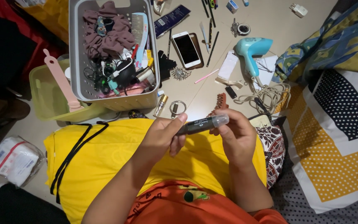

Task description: The person sits on the floor and sorts various personal items from a cluttered surface into a gray plastic basket. They handle hair accessories, a small box, a comb, a hairdryer, a scrunchie, a charger, a hair clip, a pen, and a tube, placing each into the basket.

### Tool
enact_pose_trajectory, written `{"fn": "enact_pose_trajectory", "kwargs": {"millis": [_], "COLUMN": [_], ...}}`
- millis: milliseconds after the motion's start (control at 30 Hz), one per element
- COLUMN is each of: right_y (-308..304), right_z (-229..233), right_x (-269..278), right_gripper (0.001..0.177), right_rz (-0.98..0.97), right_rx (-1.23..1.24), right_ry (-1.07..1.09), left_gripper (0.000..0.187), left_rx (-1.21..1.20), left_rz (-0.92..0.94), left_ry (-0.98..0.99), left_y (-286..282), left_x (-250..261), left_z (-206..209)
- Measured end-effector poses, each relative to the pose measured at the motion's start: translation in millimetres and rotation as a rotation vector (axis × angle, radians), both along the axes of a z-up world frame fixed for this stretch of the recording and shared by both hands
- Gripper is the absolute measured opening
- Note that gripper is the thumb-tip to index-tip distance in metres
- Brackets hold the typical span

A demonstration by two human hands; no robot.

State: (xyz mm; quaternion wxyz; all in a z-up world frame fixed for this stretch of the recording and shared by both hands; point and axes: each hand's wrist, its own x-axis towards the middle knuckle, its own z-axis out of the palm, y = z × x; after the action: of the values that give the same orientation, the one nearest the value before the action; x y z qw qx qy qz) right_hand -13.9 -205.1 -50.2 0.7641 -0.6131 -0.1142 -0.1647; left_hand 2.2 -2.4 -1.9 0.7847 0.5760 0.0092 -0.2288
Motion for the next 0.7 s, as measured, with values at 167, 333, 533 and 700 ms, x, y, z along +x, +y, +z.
{"fn": "enact_pose_trajectory", "kwargs": {"millis": [167,333,533,700], "right_y": [-1.6,-2.2,2.0,9.2], "right_z": [-4.6,-14.3,-19.9,-19.1], "right_x": [1.2,6.9,16.4,23.3], "right_gripper": [0.034,0.032,0.028,0.027], "right_rz": [0.027,0.037,0.078,0.093], "right_rx": [-0.014,-0.028,-0.069,-0.126], "right_ry": [0.027,0.052,0.077,0.22], "left_gripper": [0.068,0.057,0.042,0.037], "left_rx": [0.013,0.047,-0.058,-0.139], "left_rz": [-0.046,-0.077,-0.149,-0.159], "left_ry": [0.031,-0.004,-0.031,0.034], "left_y": [2.0,0.0,5.5,13.1], "left_x": [1.4,1.7,4.2,9.9], "left_z": [-2.7,-6.7,-31.7,-37.6]}}
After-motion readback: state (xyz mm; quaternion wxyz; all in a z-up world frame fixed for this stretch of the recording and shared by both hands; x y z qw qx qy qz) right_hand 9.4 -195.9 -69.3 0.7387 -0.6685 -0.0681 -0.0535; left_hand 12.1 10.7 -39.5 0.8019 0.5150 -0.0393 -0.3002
